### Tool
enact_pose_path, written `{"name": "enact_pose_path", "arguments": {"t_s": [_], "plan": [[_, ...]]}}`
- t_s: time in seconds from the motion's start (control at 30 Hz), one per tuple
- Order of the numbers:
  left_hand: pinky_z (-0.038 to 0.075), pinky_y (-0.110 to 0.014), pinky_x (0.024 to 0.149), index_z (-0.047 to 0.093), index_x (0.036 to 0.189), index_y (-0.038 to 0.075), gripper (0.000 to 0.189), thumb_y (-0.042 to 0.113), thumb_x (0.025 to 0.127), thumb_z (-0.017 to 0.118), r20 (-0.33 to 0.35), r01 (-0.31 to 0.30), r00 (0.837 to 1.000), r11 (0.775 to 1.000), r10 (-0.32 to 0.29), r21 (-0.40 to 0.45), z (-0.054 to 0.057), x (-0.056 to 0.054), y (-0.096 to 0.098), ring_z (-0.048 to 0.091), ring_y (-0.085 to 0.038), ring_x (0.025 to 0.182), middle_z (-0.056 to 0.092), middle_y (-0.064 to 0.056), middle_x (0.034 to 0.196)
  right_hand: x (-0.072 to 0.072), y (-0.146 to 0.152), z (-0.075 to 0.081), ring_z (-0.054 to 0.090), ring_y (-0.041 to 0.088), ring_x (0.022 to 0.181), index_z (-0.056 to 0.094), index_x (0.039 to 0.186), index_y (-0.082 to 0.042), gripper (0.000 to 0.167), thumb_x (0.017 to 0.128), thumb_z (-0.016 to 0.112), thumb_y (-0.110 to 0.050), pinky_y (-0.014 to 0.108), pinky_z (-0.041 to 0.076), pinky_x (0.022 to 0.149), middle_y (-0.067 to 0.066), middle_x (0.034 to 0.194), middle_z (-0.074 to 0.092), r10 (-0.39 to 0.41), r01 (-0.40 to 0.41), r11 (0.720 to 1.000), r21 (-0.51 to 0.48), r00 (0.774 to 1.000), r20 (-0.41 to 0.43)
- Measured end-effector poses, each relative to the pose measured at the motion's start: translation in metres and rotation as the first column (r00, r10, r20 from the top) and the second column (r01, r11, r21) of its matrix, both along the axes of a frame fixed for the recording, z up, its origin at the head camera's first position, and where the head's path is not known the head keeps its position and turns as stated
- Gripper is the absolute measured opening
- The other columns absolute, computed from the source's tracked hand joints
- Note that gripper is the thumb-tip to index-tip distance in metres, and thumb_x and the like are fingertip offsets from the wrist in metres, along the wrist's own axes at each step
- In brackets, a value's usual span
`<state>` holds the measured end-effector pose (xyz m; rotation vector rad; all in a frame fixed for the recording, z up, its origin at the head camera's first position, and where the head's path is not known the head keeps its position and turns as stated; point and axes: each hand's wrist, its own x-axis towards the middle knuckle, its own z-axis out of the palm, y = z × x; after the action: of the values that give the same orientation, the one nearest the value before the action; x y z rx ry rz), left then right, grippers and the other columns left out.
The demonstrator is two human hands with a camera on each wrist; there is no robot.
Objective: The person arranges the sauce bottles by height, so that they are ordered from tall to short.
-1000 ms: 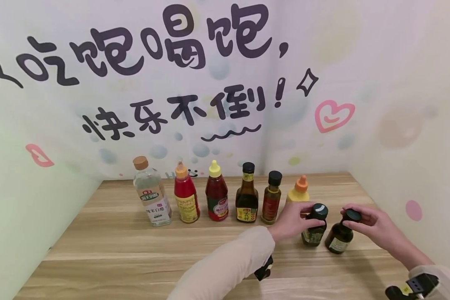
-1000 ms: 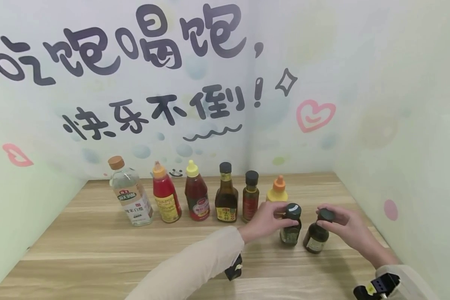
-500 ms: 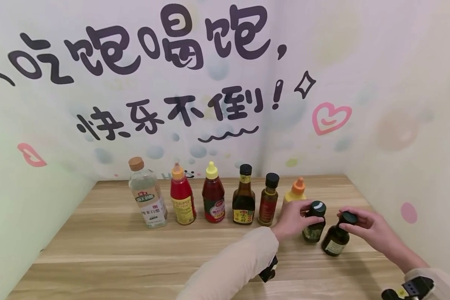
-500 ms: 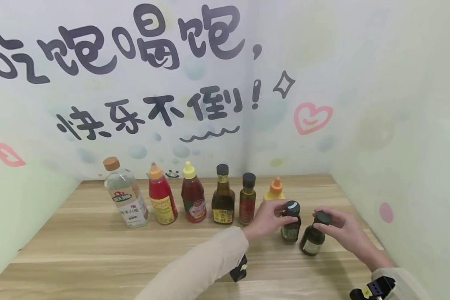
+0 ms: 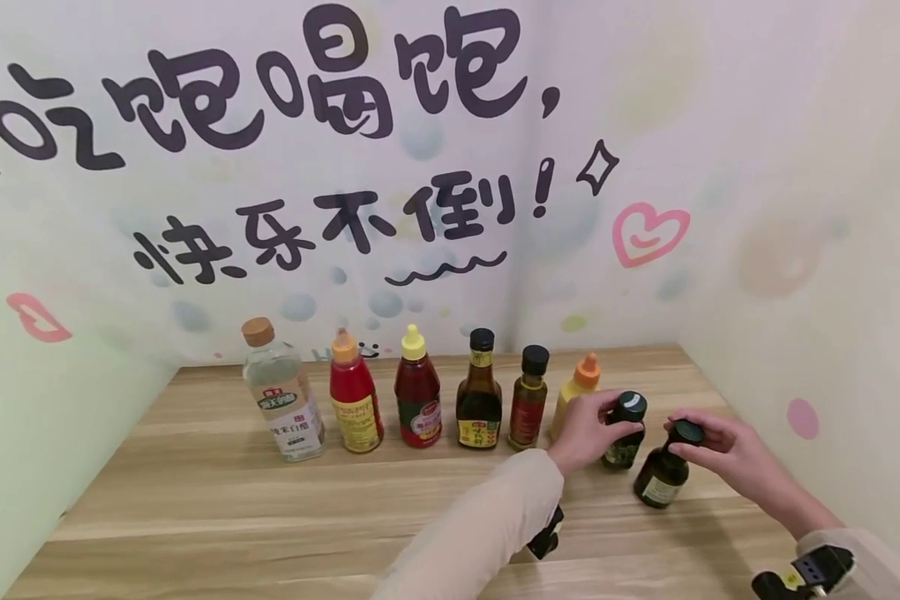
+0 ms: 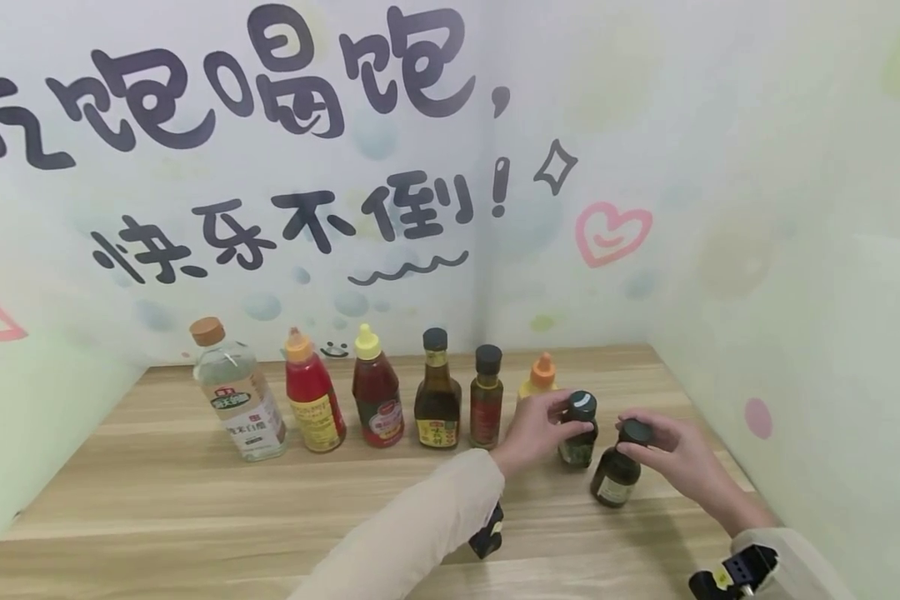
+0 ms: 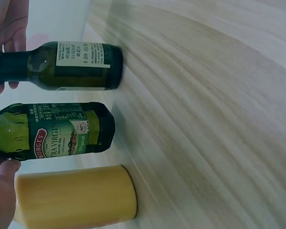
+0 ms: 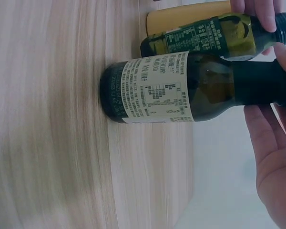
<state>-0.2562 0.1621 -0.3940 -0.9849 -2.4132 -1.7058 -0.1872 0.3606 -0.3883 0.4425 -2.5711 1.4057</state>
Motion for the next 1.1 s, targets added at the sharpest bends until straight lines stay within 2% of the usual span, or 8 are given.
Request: {"name": "enact_pose_path", "arguments": {"t_s": [0.2,0.37,0.53,0.9,1.1], "plan": [[0.042,-0.006,0.069,0.064,0.106,0.012,0.032,0.018,0.075,0.070,-0.028,0.001,1.000,1.000,-0.001,0.003,-0.002,0.002,0.009,0.055,0.005,0.083,0.064,0.006,0.099,0.004,0.002,0.000,0.058,-0.001,0.086,0.056,0.114,-0.005,0.034,0.081,0.061,0.000,0.017,0.049,0.066,-0.017,0.100,0.060,-0.004,0.004,1.000,-0.017,1.000,0.004],[0.042,-0.006,0.066,0.064,0.105,0.014,0.029,0.018,0.076,0.070,-0.018,-0.021,1.000,1.000,0.022,0.002,-0.004,0.000,0.014,0.055,0.006,0.081,0.064,0.008,0.096,0.003,0.002,0.000,0.058,-0.002,0.087,0.054,0.115,0.000,0.035,0.081,0.062,-0.003,0.017,0.049,0.067,-0.017,0.101,0.060,-0.016,0.016,1.000,0.005,1.000,0.012],[0.042,-0.007,0.068,0.064,0.105,0.013,0.029,0.015,0.077,0.069,-0.013,-0.033,0.999,0.999,0.033,0.017,-0.004,-0.003,0.015,0.056,0.004,0.081,0.064,0.006,0.097,0.002,0.002,0.000,0.058,-0.001,0.087,0.052,0.115,0.005,0.035,0.082,0.061,-0.004,0.018,0.049,0.067,-0.012,0.102,0.061,-0.014,0.014,1.000,0.009,1.000,0.009],[0.043,-0.009,0.072,0.064,0.107,0.016,0.032,0.015,0.075,0.071,0.026,-0.092,0.995,0.996,0.092,0.003,-0.007,-0.004,0.016,0.056,0.002,0.086,0.063,0.008,0.099,0.002,-0.002,-0.004,0.059,0.000,0.088,0.054,0.114,0.001,0.033,0.081,0.060,0.000,0.019,0.050,0.067,-0.014,0.101,0.061,0.022,-0.022,0.999,-0.043,1.000,-0.004],[0.042,-0.009,0.071,0.064,0.106,0.016,0.031,0.016,0.076,0.070,0.019,-0.091,0.996,0.996,0.091,-0.003,-0.005,-0.006,0.019,0.055,0.003,0.085,0.063,0.009,0.098,0.000,-0.001,-0.003,0.058,-0.001,0.088,0.054,0.114,0.000,0.033,0.082,0.061,-0.002,0.018,0.049,0.067,-0.014,0.102,0.061,0.010,-0.010,1.000,-0.029,1.000,0.000]]}}
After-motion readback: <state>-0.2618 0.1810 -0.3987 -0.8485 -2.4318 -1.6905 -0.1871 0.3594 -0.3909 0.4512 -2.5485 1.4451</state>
